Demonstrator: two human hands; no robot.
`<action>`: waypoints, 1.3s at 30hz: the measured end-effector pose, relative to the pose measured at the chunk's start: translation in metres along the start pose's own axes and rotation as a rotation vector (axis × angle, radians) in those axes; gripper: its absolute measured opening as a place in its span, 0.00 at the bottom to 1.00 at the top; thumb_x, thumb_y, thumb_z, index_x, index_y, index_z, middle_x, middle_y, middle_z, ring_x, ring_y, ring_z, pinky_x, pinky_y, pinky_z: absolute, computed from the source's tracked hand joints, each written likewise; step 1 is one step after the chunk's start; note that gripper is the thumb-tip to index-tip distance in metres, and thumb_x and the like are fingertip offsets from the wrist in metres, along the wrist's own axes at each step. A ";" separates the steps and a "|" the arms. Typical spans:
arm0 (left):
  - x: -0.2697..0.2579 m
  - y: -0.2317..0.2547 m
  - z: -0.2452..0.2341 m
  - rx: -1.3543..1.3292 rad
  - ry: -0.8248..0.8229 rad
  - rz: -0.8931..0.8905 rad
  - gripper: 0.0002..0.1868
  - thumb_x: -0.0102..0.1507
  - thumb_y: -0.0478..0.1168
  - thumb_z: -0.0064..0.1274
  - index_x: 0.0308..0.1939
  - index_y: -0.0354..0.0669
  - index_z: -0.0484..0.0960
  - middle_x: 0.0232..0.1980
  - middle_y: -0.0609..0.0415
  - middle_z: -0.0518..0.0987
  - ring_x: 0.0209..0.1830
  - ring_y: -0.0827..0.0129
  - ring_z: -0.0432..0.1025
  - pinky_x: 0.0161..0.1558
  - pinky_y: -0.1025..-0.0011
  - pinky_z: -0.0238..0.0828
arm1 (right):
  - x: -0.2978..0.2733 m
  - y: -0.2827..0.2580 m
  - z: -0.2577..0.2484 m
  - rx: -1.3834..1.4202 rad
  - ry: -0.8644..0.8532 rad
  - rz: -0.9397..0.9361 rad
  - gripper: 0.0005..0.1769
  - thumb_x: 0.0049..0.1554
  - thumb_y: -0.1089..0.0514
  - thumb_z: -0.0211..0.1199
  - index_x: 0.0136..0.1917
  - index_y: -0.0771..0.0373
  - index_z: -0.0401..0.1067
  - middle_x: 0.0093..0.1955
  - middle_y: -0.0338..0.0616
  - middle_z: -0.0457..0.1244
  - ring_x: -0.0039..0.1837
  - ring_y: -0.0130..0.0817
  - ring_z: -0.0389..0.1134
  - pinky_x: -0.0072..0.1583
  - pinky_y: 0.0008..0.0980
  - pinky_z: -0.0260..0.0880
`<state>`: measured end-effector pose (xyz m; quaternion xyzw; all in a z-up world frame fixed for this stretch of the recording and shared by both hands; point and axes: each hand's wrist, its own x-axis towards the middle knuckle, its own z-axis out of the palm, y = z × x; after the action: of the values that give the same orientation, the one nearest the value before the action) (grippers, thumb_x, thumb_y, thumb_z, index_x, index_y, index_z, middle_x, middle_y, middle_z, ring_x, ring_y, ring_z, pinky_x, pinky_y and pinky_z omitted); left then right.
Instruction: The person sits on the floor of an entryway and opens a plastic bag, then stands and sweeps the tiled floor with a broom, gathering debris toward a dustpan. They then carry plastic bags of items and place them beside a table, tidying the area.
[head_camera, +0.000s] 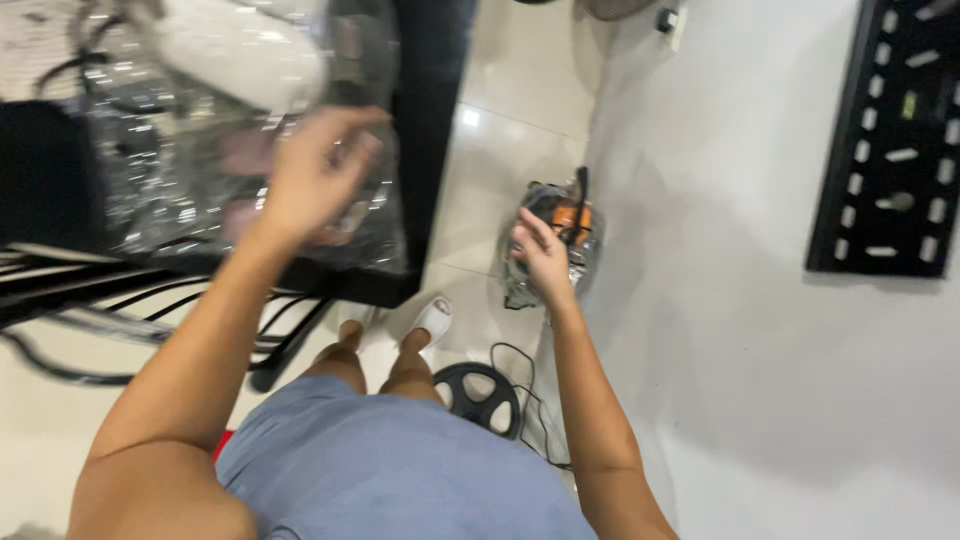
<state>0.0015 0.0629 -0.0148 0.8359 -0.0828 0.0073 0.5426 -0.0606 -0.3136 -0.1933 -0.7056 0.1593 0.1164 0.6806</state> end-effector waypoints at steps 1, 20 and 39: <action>-0.005 -0.026 -0.024 -0.062 0.085 -0.191 0.15 0.69 0.41 0.53 0.59 0.47 0.82 0.54 0.53 0.80 0.49 0.62 0.78 0.53 0.65 0.75 | -0.004 -0.011 0.030 -0.027 -0.058 -0.014 0.30 0.61 0.53 0.65 0.76 0.56 0.65 0.70 0.45 0.62 0.66 0.36 0.66 0.59 0.35 0.74; -0.090 -0.310 -0.189 -0.140 0.001 -1.053 0.51 0.53 0.59 0.72 0.65 0.23 0.69 0.53 0.36 0.81 0.47 0.54 0.79 0.42 0.62 0.77 | -0.046 -0.089 0.347 -1.065 -0.180 -0.427 0.69 0.41 0.34 0.80 0.84 0.45 0.43 0.84 0.71 0.19 0.82 0.80 0.21 0.72 0.79 0.35; -0.024 -0.007 -0.096 -0.241 -0.163 0.160 0.18 0.67 0.46 0.51 0.47 0.32 0.84 0.34 0.41 0.83 0.31 0.58 0.80 0.35 0.63 0.73 | -0.112 -0.161 0.303 -0.928 0.379 -0.793 0.46 0.54 0.52 0.71 0.80 0.60 0.55 0.81 0.48 0.53 0.86 0.53 0.46 0.83 0.61 0.37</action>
<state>-0.0140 0.1559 0.0158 0.7532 -0.1931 -0.0272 0.6283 -0.0858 -0.0002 -0.0164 -0.9406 -0.0634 -0.2142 0.2557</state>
